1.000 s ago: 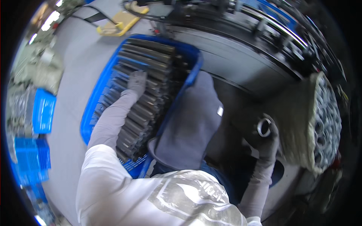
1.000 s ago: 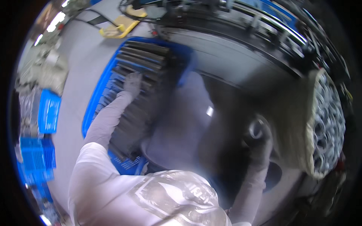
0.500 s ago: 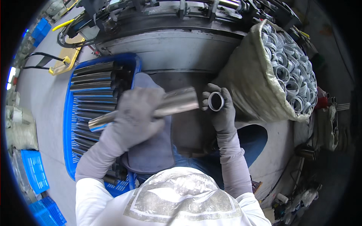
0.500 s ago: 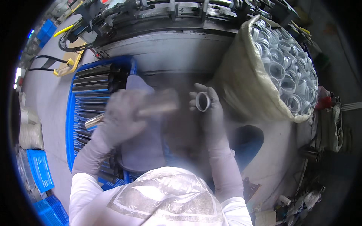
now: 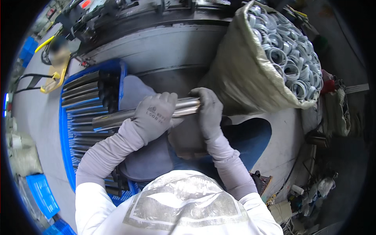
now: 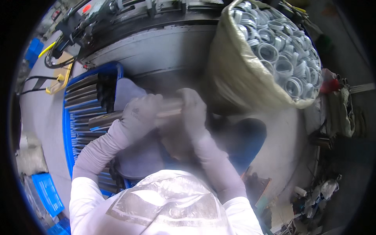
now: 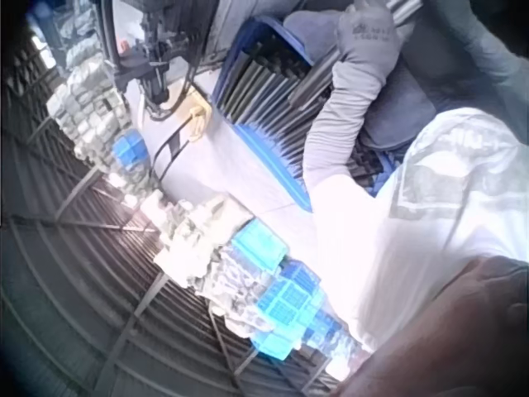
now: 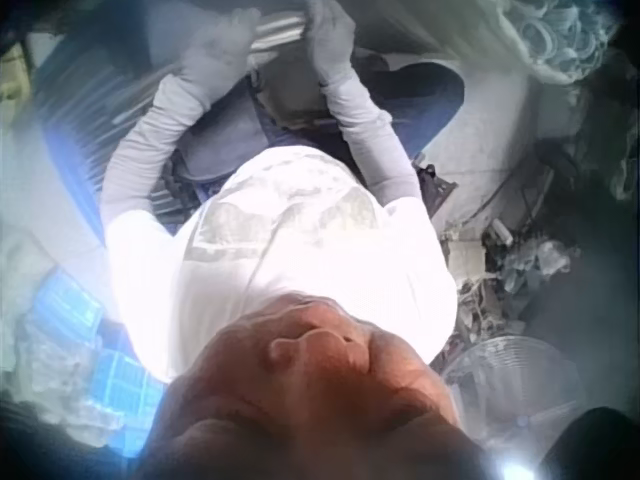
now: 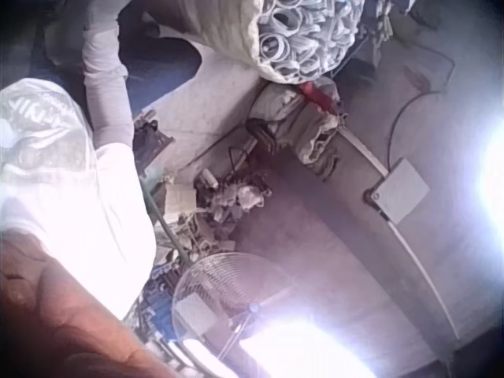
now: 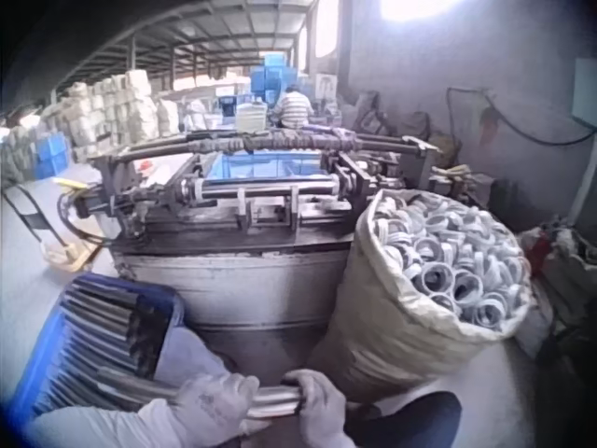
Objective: The person puts on gloves, takes metal tubes from a crate and plastic rings from a sack, fits the rings onto both ends of the tubes, and places the tubes into a machine.
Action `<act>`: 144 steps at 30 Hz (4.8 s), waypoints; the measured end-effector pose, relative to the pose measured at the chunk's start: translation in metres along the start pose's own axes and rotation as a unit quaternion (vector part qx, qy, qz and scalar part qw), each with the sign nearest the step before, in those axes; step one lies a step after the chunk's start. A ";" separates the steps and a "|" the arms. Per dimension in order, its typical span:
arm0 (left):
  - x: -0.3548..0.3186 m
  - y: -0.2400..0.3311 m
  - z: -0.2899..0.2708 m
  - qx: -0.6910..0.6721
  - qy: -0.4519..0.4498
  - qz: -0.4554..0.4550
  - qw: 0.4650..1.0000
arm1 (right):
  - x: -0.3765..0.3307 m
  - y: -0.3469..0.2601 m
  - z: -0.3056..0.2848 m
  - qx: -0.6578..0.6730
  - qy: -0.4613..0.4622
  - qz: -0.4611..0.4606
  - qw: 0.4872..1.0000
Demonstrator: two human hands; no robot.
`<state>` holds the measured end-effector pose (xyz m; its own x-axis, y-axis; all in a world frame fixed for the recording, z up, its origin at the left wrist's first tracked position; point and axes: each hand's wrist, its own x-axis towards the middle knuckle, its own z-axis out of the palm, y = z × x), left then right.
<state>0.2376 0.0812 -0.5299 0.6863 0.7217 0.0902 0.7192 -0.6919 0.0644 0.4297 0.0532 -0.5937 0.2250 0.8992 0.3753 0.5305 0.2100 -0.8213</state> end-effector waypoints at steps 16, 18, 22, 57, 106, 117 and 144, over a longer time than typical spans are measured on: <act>-0.070 -0.054 0.026 -0.616 0.325 -0.109 0.710 | 0.033 -0.061 -0.063 0.025 0.017 -0.128 0.991; -0.043 -0.064 -0.021 -0.464 0.417 -0.106 0.774 | 0.045 -0.039 -0.064 0.062 0.021 -0.071 0.995; -0.007 -0.022 -0.131 -0.668 0.417 -0.140 0.600 | 0.112 -0.042 -0.171 -0.269 0.154 -0.208 0.928; -0.019 -0.015 -0.014 -0.109 0.063 -0.023 0.992 | 0.104 -0.084 -0.187 -0.144 0.110 -0.172 0.968; -0.049 -0.036 -0.018 -0.119 0.004 -0.033 0.992 | 0.156 -0.023 -0.186 -0.294 0.025 -0.121 0.948; -0.043 -0.045 -0.030 -0.139 -0.017 -0.008 0.990 | 0.150 -0.033 -0.217 -0.227 0.120 -0.093 0.962; 0.323 -0.223 -0.068 0.143 0.038 -0.173 0.974 | 0.028 0.046 -0.072 0.449 -0.245 0.311 0.801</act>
<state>0.2916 0.4673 -0.4479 0.3947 0.8999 0.1856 0.9145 -0.3651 -0.1746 0.5192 0.0599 -0.5898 -0.2467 0.9335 -0.2601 -0.4118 -0.3440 -0.8439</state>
